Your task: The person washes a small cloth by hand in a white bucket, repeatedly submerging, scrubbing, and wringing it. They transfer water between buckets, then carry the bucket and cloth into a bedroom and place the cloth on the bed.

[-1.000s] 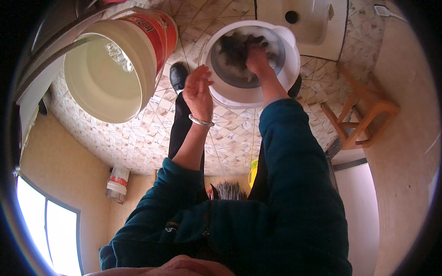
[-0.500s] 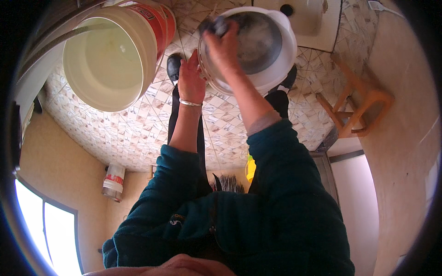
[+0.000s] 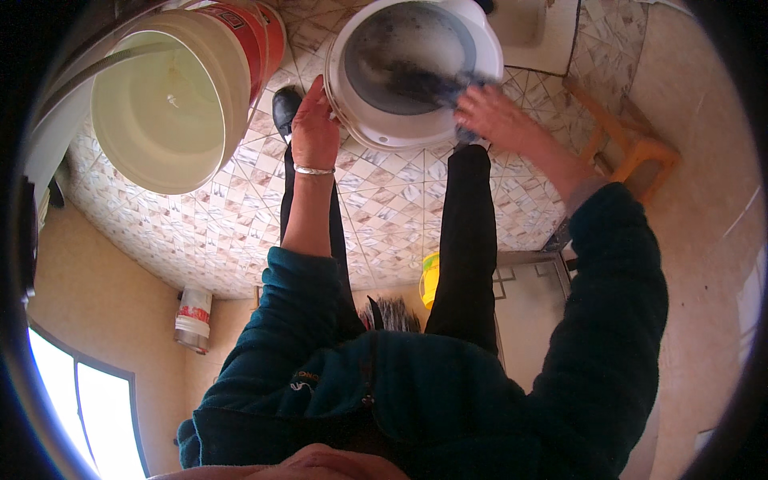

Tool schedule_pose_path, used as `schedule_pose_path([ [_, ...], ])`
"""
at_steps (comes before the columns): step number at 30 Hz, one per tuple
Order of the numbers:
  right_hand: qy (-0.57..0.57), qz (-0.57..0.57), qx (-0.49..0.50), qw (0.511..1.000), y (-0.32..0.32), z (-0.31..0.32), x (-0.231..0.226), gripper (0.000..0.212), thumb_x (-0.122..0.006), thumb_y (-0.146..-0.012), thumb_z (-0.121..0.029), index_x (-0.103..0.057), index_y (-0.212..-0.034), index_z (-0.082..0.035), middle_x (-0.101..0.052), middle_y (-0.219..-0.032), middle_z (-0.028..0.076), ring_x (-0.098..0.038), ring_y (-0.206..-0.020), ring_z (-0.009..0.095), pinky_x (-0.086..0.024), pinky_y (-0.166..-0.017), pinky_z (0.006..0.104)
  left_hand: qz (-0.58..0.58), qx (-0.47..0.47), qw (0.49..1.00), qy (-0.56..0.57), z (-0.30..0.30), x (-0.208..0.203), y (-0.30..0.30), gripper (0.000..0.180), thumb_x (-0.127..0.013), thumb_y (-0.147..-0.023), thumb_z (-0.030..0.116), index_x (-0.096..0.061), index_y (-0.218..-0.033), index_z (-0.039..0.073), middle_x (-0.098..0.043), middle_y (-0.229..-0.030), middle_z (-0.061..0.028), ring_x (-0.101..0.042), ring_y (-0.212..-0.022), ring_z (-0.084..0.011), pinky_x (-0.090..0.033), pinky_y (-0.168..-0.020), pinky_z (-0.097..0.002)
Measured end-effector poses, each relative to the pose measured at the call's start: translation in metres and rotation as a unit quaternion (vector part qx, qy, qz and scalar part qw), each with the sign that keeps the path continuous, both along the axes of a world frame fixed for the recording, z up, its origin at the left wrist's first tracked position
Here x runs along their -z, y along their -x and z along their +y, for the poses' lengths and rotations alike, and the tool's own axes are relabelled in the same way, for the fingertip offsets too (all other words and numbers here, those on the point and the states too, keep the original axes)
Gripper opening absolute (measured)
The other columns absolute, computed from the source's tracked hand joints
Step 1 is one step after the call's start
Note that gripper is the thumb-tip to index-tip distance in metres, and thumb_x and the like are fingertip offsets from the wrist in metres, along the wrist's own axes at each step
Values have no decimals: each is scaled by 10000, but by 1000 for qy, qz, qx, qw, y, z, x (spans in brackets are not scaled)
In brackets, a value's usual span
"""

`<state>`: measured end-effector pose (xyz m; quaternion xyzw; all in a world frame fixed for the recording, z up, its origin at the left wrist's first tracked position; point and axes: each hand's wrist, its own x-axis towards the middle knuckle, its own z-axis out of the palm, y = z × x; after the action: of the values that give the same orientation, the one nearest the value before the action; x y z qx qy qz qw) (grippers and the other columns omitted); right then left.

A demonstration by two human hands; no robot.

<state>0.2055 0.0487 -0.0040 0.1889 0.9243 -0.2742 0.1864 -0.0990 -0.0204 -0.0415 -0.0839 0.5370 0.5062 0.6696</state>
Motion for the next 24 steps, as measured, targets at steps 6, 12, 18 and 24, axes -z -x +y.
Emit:
schedule_pose_path([
  [6, 19, -101, 201, 974, 22, -11, 17, 315, -591, -747, -83, -548, -1059, -99, -548, -1065, 91, -505, -1034, 275, -453, -823, 404, 138, 38, 988, 61, -28, 18, -20, 386, -619, -799, -20, -534, -1174, 8, -626, -999, -63, -566, -819, -133, -448, -729, -260],
  [12, 245, 123, 492, 826, 120, -74, 88, 537, -646, -722, -134, -460, -1227, -135, -589, -1069, 204, -556, -999, 398, -465, -826, 450, 124, 176, 970, 114, -60, 32, -48, 267, -619, -820, 11, -546, -1075, 39, -633, -979, -70, -630, -838, -195, -546, -675, -343],
  [18, 97, -143, 233, 957, 85, -34, 137, 358, -502, -808, -166, -599, -1152, -147, -610, -1118, 115, -530, -1100, 295, -403, -904, 511, 85, 171, 973, 126, -52, 21, -44, 226, -614, -826, 9, -558, -1043, 29, -646, -891, -67, -631, -716, -169, -545, -607, -314],
  [24, 170, -142, 426, 877, 88, 5, 110, 243, -549, -785, -191, -657, -968, -73, -660, -903, 84, -599, -895, 211, -458, -767, 338, 166, 156, 971, 70, -25, 3, -39, 144, -632, -804, 26, -546, -920, 27, -603, -738, -37, -568, -586, -112, -482, -514, -266],
])
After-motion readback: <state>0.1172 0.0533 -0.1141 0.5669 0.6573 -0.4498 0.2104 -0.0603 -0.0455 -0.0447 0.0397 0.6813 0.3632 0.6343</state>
